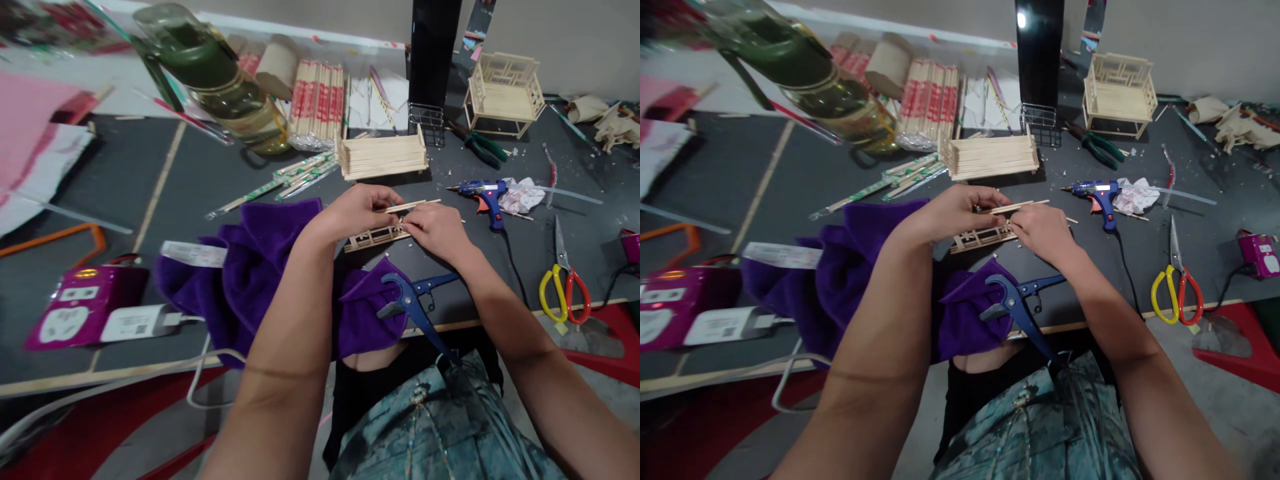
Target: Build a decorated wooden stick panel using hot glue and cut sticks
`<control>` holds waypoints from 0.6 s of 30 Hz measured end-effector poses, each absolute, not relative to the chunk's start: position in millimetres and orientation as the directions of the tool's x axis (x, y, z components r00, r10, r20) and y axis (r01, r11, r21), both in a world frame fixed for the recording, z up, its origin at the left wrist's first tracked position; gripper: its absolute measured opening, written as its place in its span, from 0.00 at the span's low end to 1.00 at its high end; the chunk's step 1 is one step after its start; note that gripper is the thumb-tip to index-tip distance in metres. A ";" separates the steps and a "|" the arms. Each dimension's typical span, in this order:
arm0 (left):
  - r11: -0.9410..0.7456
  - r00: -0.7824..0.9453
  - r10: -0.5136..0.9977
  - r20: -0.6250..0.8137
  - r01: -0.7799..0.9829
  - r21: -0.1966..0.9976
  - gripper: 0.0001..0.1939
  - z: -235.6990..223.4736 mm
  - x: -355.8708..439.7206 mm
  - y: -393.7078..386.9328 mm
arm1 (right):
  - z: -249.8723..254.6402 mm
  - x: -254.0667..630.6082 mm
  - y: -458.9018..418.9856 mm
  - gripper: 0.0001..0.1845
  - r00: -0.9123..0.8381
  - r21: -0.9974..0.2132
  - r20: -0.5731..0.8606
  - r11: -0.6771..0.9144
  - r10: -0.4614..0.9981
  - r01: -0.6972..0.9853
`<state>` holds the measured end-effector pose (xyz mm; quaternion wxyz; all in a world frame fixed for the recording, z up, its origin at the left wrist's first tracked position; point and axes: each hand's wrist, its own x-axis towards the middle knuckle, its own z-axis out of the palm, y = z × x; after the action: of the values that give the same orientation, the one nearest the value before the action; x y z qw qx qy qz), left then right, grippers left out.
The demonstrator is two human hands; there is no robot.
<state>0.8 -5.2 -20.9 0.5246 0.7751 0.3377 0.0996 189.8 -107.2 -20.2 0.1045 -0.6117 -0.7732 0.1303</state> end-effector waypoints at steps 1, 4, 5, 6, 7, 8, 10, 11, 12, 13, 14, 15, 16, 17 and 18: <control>-0.218 0.751 0.627 -0.206 0.424 0.879 0.19 -21.3 0.8 -5.0 | -20.9 189.8 -107.0 0.16 -0.228 -0.330 0.003 0.217 0.974 0.919; -0.216 0.749 0.630 -0.207 0.424 0.879 0.20 -20.9 0.9 -5.4 | -22.6 190.3 -106.4 0.15 -0.224 -0.332 0.001 0.212 0.975 0.919; -0.217 0.747 0.632 -0.206 0.425 0.879 0.20 -20.3 1.1 -5.8 | -22.8 190.7 -106.2 0.15 -0.225 -0.334 0.000 0.212 0.974 0.919; -0.216 0.744 0.635 -0.206 0.428 0.878 0.19 -19.5 1.3 -6.3 | -22.8 191.4 -106.0 0.15 -0.225 -0.337 -0.002 0.212 0.974 0.918; -0.215 0.740 0.641 -0.206 0.431 0.876 0.19 -18.7 1.7 -6.8 | -22.5 192.3 -106.0 0.14 -0.225 -0.340 -0.002 0.211 0.974 0.916; -0.212 0.735 0.645 -0.209 0.435 0.875 0.18 -17.8 2.1 -7.3 | -21.9 193.4 -106.0 0.14 -0.222 -0.345 -0.002 0.207 0.975 0.915; -0.205 0.726 0.654 -0.214 0.442 0.873 0.18 -16.2 3.0 -8.2 | -20.4 196.6 -106.3 0.13 -0.205 -0.362 0.005 0.193 0.979 0.912; -0.204 0.722 0.658 -0.215 0.445 0.872 0.18 -15.5 3.4 -8.6 | -19.5 198.5 -106.5 0.12 -0.189 -0.373 0.013 0.180 0.982 0.910; -0.205 0.718 0.663 -0.213 0.448 0.870 0.18 -14.7 3.8 -9.0 | -18.7 200.6 -106.8 0.12 -0.169 -0.386 0.025 0.165 0.985 0.908; -0.209 0.715 0.667 -0.210 0.450 0.869 0.17 -14.0 4.1 -9.4 | -17.9 202.7 -107.1 0.12 -0.147 -0.399 0.040 0.150 0.988 0.905; -0.212 0.713 0.670 -0.207 0.451 0.867 0.17 -13.3 4.4 -9.7 | -17.3 204.8 -107.3 0.12 -0.124 -0.412 0.058 0.137 0.991 0.901; -0.213 0.711 0.672 -0.204 0.450 0.867 0.17 -12.7 4.6 -10.0 | -16.8 206.7 -107.5 0.13 -0.103 -0.426 0.077 0.126 0.992 0.896; -0.213 0.710 0.674 -0.203 0.450 0.867 0.17 -12.2 4.8 -10.3 | -16.4 208.5 -107.6 0.13 -0.084 -0.439 0.097 0.118 0.992 0.891; -0.213 0.710 0.674 -0.204 0.451 0.867 0.17 -11.8 5.0 -10.5 | -16.0 210.0 -107.7 0.13 -0.069 -0.451 0.115 0.114 0.991 0.885; -0.211 0.709 0.674 -0.207 0.453 0.866 0.17 -11.6 5.2 -10.7 | -15.6 211.3 -107.8 0.13 -0.057 -0.464 0.131 0.112 0.990 0.879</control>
<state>5.2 -10.7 -11.6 0.5106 0.7706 0.3658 0.1081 211.3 -107.8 -15.6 0.2113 -0.6534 -0.7150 0.1312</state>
